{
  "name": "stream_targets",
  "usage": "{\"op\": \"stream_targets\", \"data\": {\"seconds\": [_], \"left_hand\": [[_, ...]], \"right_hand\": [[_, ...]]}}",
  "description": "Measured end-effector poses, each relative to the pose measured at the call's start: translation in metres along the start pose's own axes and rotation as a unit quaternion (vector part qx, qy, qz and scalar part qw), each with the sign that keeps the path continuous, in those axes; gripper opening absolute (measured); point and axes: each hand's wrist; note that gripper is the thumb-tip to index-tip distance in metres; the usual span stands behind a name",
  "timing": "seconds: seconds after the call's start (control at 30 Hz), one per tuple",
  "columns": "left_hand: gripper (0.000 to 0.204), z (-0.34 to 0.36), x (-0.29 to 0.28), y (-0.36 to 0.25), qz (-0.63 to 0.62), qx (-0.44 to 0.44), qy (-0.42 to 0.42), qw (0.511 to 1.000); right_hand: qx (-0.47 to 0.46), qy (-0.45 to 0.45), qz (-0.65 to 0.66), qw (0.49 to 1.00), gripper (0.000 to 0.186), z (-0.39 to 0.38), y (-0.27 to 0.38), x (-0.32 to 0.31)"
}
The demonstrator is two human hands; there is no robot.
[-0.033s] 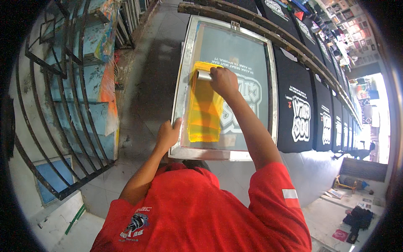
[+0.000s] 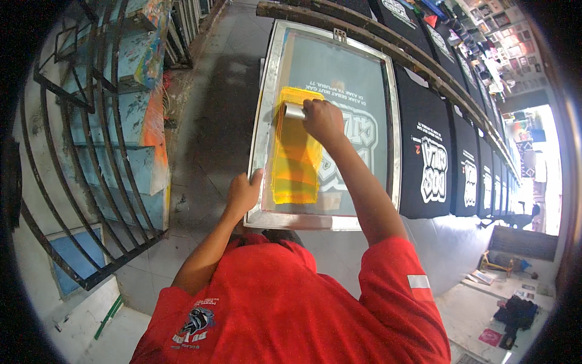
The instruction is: The person applies yellow ink to a screen printing frame using a squeegee and then lifts the frame to reveal the printed design on black t-shirts. The person moves along a row of shirts, repeating the squeegee strokes and frame placement before moving the frame to a storage rack.
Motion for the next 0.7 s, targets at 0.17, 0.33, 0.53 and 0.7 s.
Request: {"op": "stream_targets", "data": {"seconds": [0.17,0.33,0.53,0.7], "left_hand": [[0.057,0.005,0.004,0.005,-0.03,0.017,-0.006,0.999],[0.059,0.008,0.002,-0.003,-0.049,0.047,0.011,0.998],[0.062,0.01,0.004,-0.002,-0.029,0.037,0.011,0.999],[0.061,0.005,-0.008,-0.007,-0.055,0.046,0.005,0.997]], "right_hand": [[0.009,0.094,0.004,0.996,0.013,-0.049,0.043,-0.024],[0.225,0.018,0.278,0.934,0.034,-0.081,0.003,-0.059],[0.33,-0.238,0.651,0.641,0.029,-0.175,-0.068,-0.085],[0.371,-0.274,0.655,0.598,0.031,-0.27,-0.153,-0.093]]}}
Point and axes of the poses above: each hand's wrist, its own z-axis towards the middle knuckle, its own x-axis out of the palm, y = z × x, and after that the axes turned 8 degrees about -x, right-handed
